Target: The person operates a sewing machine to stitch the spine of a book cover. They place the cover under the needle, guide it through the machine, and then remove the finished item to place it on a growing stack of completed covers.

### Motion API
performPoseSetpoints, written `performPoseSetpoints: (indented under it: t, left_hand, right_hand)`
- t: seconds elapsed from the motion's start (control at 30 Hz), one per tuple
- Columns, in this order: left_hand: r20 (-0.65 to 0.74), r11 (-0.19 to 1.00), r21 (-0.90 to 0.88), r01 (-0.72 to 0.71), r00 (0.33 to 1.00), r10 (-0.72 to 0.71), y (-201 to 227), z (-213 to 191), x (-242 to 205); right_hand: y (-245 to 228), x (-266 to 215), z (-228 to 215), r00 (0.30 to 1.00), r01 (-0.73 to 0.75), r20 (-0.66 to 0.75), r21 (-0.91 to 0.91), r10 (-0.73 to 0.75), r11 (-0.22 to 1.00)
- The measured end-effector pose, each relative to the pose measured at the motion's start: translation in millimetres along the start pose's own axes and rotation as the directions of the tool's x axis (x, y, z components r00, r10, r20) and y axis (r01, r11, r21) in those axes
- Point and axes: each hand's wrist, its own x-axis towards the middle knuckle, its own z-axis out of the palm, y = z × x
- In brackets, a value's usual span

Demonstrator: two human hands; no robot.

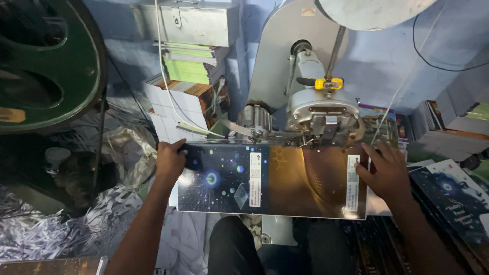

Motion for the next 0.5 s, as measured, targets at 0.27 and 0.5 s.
performPoseSetpoints:
  t: [0.27,0.5]
  left_hand:
    - [0.033,0.998,0.004,-0.056,0.998,0.055,0,6,2]
    - [0.068,0.996,0.023,-0.081,0.995,0.079,24,15,-5]
  right_hand:
    - [-37,14,4,0.990,-0.120,0.055,-0.139,0.129,0.983]
    - [-78,33,25,0.971,0.011,0.240,-0.096,0.013,0.995]
